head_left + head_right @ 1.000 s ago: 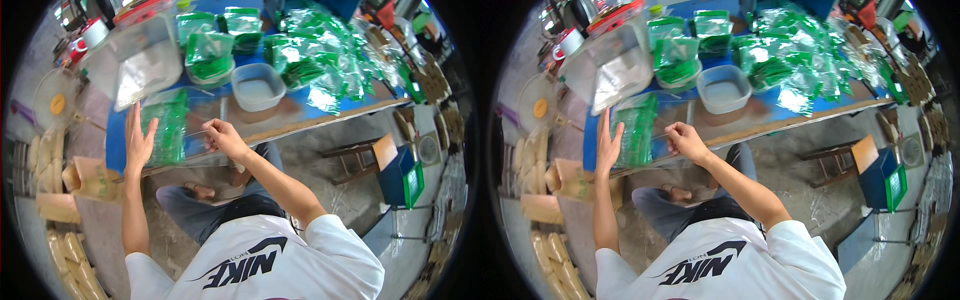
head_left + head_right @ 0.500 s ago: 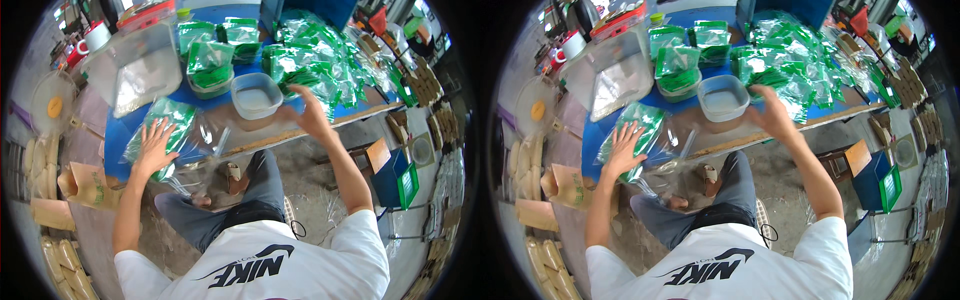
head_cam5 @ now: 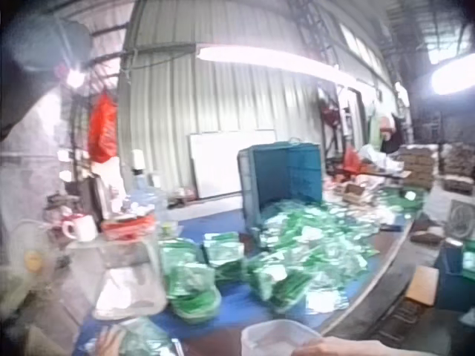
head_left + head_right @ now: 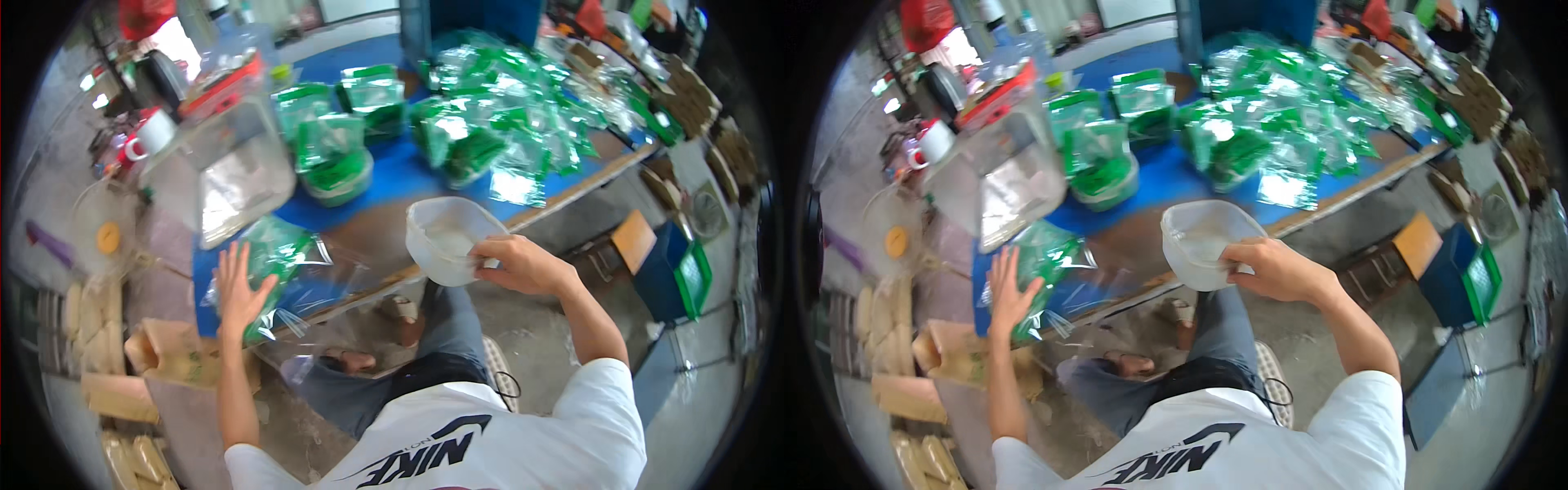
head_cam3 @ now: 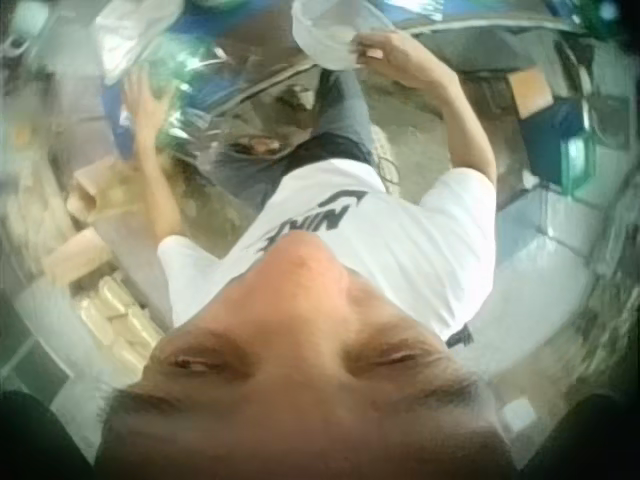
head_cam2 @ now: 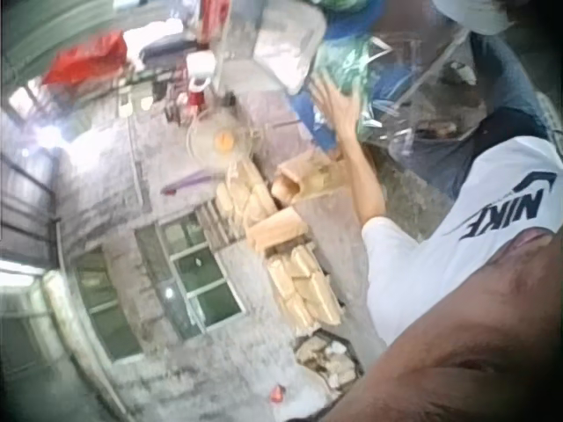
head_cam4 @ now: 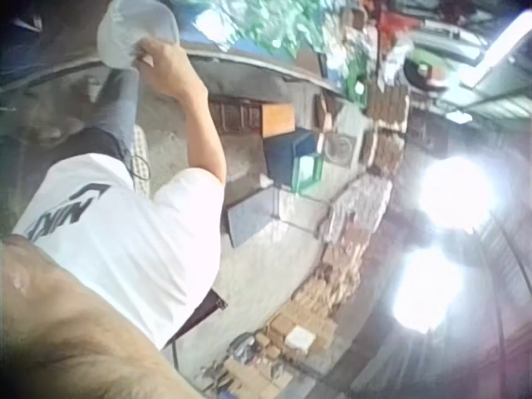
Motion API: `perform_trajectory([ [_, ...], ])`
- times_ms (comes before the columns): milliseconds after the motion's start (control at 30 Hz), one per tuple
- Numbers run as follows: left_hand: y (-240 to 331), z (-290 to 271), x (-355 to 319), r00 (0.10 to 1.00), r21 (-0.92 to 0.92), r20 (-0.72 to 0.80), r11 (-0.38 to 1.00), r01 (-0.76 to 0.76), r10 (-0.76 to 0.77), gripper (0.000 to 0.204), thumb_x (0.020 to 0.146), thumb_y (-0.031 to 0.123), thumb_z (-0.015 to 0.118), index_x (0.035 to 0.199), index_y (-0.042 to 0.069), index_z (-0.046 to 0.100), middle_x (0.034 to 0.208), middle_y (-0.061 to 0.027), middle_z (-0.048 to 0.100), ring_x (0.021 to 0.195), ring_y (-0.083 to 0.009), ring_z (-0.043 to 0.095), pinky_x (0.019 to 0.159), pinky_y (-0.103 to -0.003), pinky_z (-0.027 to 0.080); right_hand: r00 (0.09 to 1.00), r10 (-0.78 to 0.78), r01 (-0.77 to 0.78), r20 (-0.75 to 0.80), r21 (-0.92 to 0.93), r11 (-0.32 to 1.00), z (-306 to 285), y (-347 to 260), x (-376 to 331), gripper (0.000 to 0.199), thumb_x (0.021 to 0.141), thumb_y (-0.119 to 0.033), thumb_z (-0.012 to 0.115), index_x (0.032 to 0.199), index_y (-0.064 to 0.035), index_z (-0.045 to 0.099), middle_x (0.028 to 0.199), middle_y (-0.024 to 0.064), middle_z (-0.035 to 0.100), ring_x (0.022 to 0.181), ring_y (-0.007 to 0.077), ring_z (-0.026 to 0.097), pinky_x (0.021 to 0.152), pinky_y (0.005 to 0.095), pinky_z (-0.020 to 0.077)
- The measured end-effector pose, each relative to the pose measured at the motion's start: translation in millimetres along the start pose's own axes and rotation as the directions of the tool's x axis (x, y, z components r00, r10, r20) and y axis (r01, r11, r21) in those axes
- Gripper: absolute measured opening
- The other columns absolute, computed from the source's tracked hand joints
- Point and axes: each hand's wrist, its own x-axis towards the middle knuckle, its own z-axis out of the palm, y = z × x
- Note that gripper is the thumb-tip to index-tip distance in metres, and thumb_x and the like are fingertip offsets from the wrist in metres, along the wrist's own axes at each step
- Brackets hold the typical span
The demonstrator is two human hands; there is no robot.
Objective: The recorder organizes stacks of green plastic bags from a blue crate and packs them into larger clear plastic bags on a work table.
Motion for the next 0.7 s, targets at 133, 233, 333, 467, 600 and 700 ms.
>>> perform_trajectory([
  [133, -24.4, -1.0, -26.8, 0.99, 0.213, 0.028, 0.969, 0.128, -0.137, 0.086, 0.086, 0.051, 0.067, 0.156, 0.016, 0.031, 0.162, -0.0167, 0.025, 0.149, -0.0404, 0.019, 0.118, -0.061, 0.013, 0.993, 0.087, -0.094, -0.076, -0.098, 0.991, -18.6, 45.6, -11.0, 0.023, 0.086, -0.01, 0.067, 0.108, -0.0021, 0.063, 0.101, 0.0177, 0.069, 0.085, 0.0338, 0.068, 0.078, 0.0431, 0.0521],
  [233, -43.9, 8.1, -54.4, 0.99, 0.177, -0.121, 0.979, 0.1, -0.079, 0.085, 0.083, 0.049, 0.071, 0.152, 0.012, 0.038, 0.158, -0.0202, 0.031, 0.146, -0.0422, 0.024, 0.118, -0.06, 0.015, 0.878, 0.331, -0.385, -0.346, -0.1, 0.917, -39.5, 97.8, -10.2, 0.024, 0.088, -0.008, 0.061, 0.111, 0.0013, 0.062, 0.101, 0.0192, 0.069, 0.087, 0.0309, 0.065, 0.079, 0.0408, 0.0517],
  [333, -8.6, 32.4, -16.5, 0.997, 0.078, -0.081, 0.997, 0.0, 0.006, 0.085, 0.081, 0.055, 0.07, 0.148, 0.01, 0.042, 0.154, -0.0219, 0.035, 0.145, -0.0419, 0.027, 0.117, -0.061, 0.018, 0.75, 0.301, -0.037, -0.589, 0.417, 0.908, -70.4, 213.6, -81.4, 0.041, 0.095, -0.007, 0.052, 0.135, 0.0015, 0.054, 0.119, 0.0167, 0.067, 0.11, 0.0255, 0.064, 0.092, 0.039, 0.05],
  [467, -6.4, 28.3, -26.3, 0.991, 0.079, -0.031, 0.988, 0.13, -0.128, 0.089, 0.085, 0.063, 0.062, 0.155, 0.017, 0.031, 0.162, -0.0185, 0.021, 0.149, -0.0402, 0.018, 0.119, -0.061, 0.009, 0.617, 0.128, -0.547, -0.776, -0.306, 0.779, -174.9, 465.3, -127.6, 0.047, 0.093, -0.006, 0.051, 0.138, 0.006, 0.047, 0.126, 0.0236, 0.062, 0.12, 0.0335, 0.059, 0.101, 0.0416, 0.0459],
  [600, -3.1, 20.1, -33.2, 0.992, 0.159, 0.037, 0.981, 0.114, -0.121, 0.092, 0.085, 0.066, 0.06, 0.157, 0.018, 0.029, 0.163, -0.017, 0.019, 0.151, -0.0391, 0.015, 0.121, -0.06, 0.007, 0.559, 0.318, -0.782, -0.765, -0.36, 0.508, -234.4, 515.8, -52.6, 0.046, 0.097, -0.006, 0.04, 0.142, 0.0021, 0.046, 0.136, 0.0239, 0.056, 0.129, 0.0343, 0.053, 0.11, 0.0422, 0.039],
  [700, -7.0, 13.6, -36.3, 0.995, 0.12, 0.019, 0.989, 0.091, -0.094, 0.088, 0.083, 0.06, 0.067, 0.153, 0.017, 0.036, 0.161, -0.0186, 0.024, 0.149, -0.0419, 0.017, 0.119, -0.063, 0.01, 0.711, 0.246, -0.565, -0.659, -0.327, 0.757, -248.2, 547.8, -40.1, 0.063, 0.086, -0.011, 0.06, 0.145, -0.0006, 0.043, 0.139, 0.0248, 0.054, 0.128, 0.0372, 0.054, 0.106, 0.0422, 0.0434],
])
